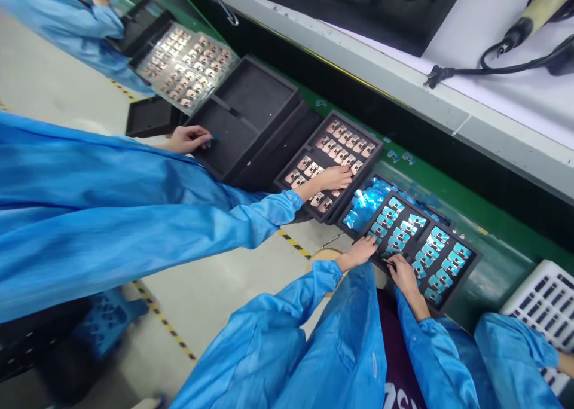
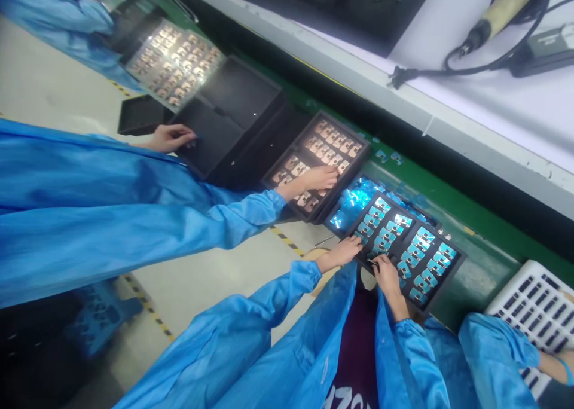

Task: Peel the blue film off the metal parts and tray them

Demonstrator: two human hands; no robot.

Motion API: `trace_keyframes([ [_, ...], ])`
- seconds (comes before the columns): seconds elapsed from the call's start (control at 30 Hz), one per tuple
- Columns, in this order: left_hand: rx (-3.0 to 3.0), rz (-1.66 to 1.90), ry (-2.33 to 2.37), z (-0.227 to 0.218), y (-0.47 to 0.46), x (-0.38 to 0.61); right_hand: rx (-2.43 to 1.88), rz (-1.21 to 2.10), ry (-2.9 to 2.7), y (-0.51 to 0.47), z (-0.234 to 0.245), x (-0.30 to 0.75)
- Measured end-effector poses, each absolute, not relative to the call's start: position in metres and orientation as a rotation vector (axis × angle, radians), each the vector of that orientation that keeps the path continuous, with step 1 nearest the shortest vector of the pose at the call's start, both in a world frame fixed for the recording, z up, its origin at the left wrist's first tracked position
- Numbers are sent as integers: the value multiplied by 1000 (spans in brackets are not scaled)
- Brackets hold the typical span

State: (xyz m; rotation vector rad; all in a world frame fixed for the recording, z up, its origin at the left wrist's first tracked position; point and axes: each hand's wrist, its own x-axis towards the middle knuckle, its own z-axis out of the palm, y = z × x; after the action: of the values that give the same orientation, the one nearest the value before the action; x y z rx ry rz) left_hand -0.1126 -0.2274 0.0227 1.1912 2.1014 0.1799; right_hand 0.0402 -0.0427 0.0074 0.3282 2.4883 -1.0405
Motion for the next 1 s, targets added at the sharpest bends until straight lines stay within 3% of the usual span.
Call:
trace_keyframes([
  [1.0,1055,226,2216,7,-235,-94,241,-855,2536,-65,18,61],
])
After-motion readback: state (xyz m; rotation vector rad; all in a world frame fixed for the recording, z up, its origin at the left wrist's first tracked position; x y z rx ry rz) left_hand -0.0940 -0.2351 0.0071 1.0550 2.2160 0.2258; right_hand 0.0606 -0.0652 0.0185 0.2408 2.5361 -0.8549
